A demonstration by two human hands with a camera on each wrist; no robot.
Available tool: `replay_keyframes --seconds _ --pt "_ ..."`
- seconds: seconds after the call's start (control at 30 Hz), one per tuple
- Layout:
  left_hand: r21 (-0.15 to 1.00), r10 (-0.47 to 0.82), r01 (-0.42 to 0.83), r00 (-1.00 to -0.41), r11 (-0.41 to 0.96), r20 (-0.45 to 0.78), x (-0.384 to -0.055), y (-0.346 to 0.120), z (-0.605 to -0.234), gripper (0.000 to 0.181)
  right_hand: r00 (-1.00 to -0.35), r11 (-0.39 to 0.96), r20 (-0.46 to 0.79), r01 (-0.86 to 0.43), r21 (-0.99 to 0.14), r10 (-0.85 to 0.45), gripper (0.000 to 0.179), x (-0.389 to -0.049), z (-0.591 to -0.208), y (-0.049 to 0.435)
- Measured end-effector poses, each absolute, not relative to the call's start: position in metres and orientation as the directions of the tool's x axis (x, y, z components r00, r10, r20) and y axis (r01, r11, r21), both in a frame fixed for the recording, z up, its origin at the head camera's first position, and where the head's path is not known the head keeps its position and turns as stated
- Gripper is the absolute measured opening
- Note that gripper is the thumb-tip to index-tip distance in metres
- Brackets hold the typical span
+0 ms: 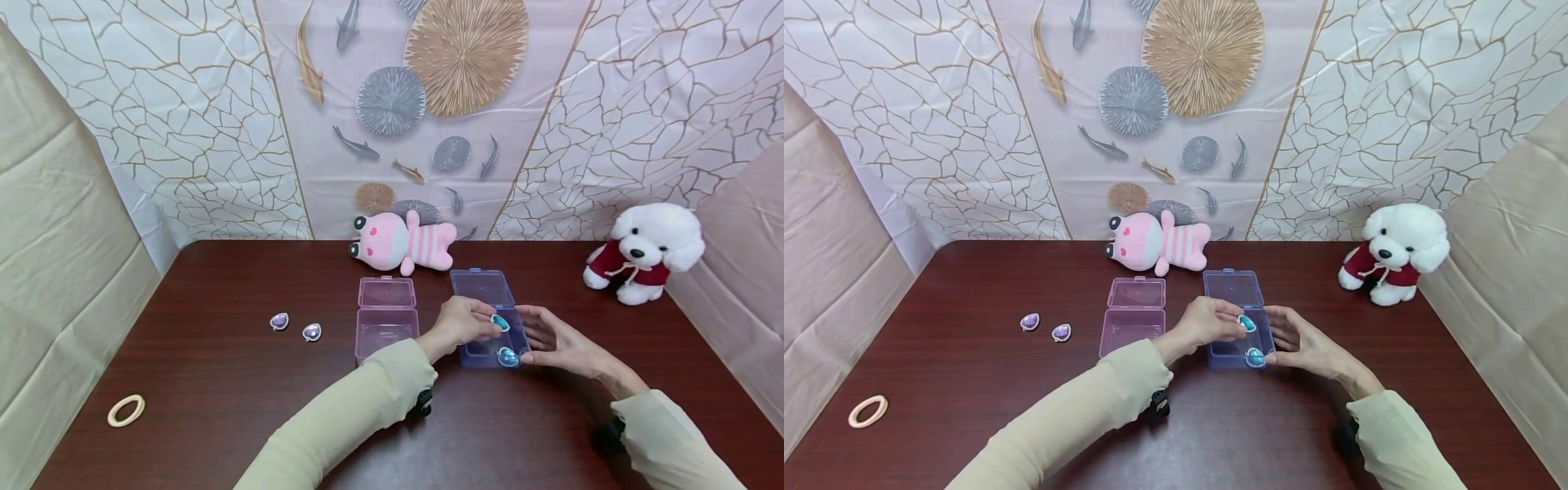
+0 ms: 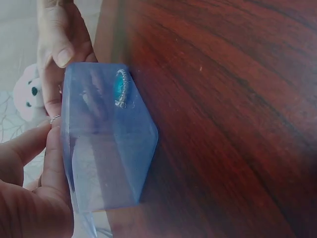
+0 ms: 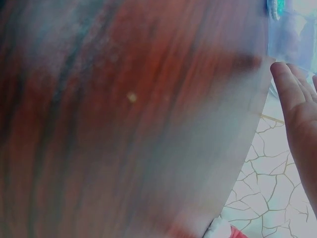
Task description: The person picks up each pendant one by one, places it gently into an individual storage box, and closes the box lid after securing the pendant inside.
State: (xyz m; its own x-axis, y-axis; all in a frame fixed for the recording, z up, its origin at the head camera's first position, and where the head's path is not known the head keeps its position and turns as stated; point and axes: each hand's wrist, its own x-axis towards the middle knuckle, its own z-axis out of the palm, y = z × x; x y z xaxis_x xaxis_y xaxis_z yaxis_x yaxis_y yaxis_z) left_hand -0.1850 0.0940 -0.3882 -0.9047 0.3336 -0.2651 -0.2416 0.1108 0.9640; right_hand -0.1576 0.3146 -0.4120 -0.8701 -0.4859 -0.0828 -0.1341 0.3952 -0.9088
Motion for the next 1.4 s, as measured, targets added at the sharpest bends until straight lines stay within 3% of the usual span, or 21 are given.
replay_keyframes --seconds 0.3,0.6,0.83,1.4 --pt "0.957 0.302 -0.140 -0.928 0.256 -0.216 -0.187 0.103 -0.387 0.027 -0.859 0.372 -0.040 -0.179 -0.911 -0.511 0.071 -0.157 -0.413 0.315" --pt "0.817 0.298 0.069 -0.946 0.572 -0.128 -0.188 0.110 -0.383 0.027 -0.859 0.360 -0.032 -0.180 -0.915 -0.511 0.072 -0.158 -0.415 0.315" --pt "0.760 0.288 0.072 -0.945 0.646 -0.155 -0.189 0.115 -0.380 0.026 -0.857 0.358 -0.033 -0.179 -0.916 -0.514 0.073 -0.158 -0.415 0.316" --pt "0.497 0.351 0.263 -0.932 0.827 -0.092 -0.188 0.123 -0.383 0.024 -0.844 0.311 0.012 -0.211 -0.927 -0.536 0.071 -0.158 -0.418 0.316"
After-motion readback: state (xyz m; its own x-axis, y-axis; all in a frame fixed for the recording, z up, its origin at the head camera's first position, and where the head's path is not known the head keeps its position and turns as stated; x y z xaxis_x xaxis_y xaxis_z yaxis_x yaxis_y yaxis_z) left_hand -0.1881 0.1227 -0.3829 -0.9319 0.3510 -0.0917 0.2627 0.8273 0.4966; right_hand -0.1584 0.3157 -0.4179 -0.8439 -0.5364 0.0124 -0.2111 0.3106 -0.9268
